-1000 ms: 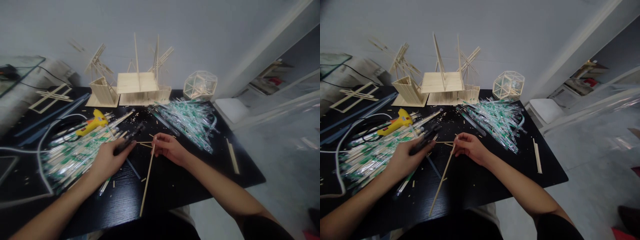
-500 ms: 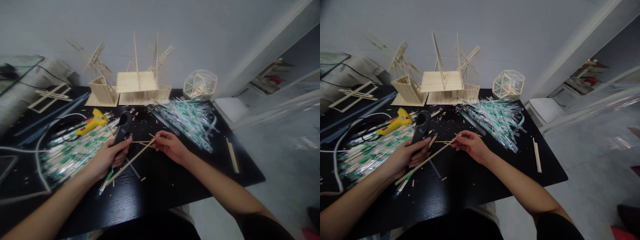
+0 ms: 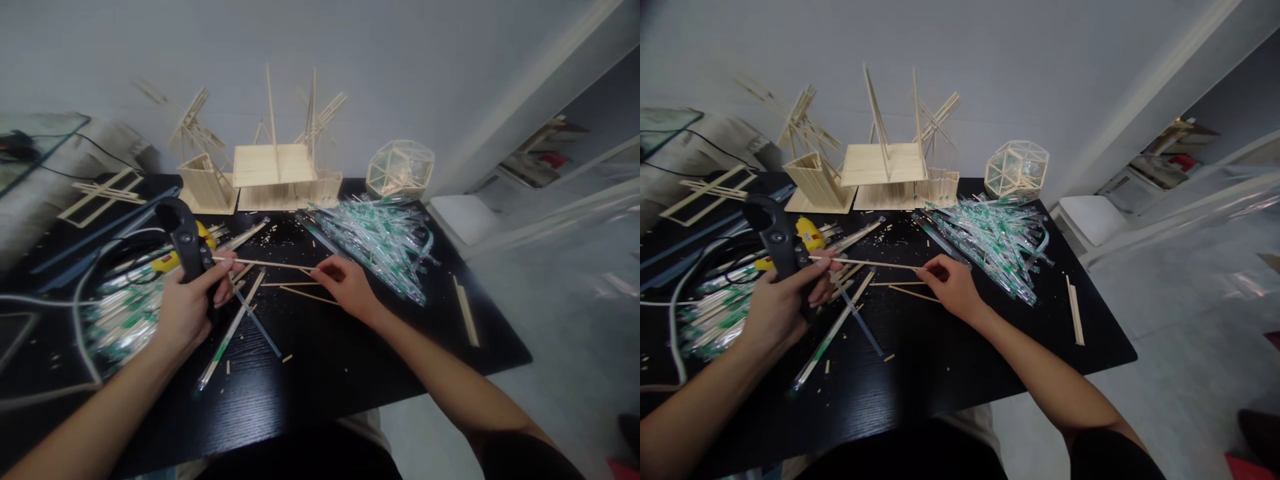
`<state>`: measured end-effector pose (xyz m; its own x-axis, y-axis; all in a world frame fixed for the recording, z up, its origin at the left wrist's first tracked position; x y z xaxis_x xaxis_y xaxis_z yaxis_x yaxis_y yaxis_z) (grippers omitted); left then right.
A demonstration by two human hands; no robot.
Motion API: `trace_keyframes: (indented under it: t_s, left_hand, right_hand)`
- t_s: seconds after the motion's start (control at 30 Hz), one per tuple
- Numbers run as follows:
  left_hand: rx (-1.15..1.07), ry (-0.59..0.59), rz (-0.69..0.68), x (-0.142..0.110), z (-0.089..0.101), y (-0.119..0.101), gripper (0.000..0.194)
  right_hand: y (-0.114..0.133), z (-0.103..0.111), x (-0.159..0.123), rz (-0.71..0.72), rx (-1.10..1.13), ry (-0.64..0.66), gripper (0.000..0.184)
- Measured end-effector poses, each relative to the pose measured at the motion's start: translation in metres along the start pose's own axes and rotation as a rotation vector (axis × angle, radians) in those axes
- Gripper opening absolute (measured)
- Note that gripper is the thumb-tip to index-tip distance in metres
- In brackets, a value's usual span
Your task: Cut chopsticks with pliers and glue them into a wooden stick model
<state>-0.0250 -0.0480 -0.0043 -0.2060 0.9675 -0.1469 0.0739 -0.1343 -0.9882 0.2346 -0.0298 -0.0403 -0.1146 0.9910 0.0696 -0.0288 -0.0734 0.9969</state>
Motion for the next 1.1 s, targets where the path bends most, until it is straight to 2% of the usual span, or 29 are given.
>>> trace_keyframes:
  t_s: [0.1, 0.23, 0.33, 0.57, 0.73, 0.93, 1.1]
  left_hand:
    - [0.034, -0.056, -0.061, -0.002, 0.001, -0.003, 0.020]
    - [0.069, -0.116, -0.095, -0.001, 0.004, -0.002, 0.023]
    - [0.139, -0.141, -0.133, 0.002, 0.007, 0.002, 0.029]
    - [0.198, -0.111, -0.115, 0.003, 0.005, 0.007, 0.033]
    - [0.243, -0.093, -0.124, 0.004, 0.006, 0.008, 0.033]
    - [0.289, -0.097, -0.105, 0.006, 0.009, 0.012, 0.036]
    - [0.309, -0.092, -0.113, 0.006, 0.009, 0.013, 0.038]
  right_hand:
    - [0.002, 0.003, 0.001, 0.143, -0.339, 0.074, 0.017]
    - [-0.002, 0.003, 0.002, 0.098, -0.581, 0.224, 0.023]
    - [-0.001, 0.000, 0.001, 0.112, -0.686, 0.267, 0.020]
    - [0.001, -0.008, -0.004, 0.179, -0.817, 0.338, 0.014]
    - [0.003, -0.006, -0.003, 0.204, -0.778, 0.303, 0.010]
    - [0.005, -0.005, -0.003, 0.299, -0.783, 0.258, 0.008]
    - [0.003, -0.006, -0.003, 0.323, -0.875, 0.252, 0.008]
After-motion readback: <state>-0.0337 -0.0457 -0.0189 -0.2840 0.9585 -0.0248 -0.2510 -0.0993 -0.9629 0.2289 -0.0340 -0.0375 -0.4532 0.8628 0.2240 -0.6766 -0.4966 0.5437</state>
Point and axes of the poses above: each hand's wrist, its own x-axis towards the middle knuckle, its own z-axis out of the back of the hand, y = z × x, the point moved 4 cm from there along x, towards the middle knuckle, and after that the axes turned 13 degrees about x, right-handed, at the moved point
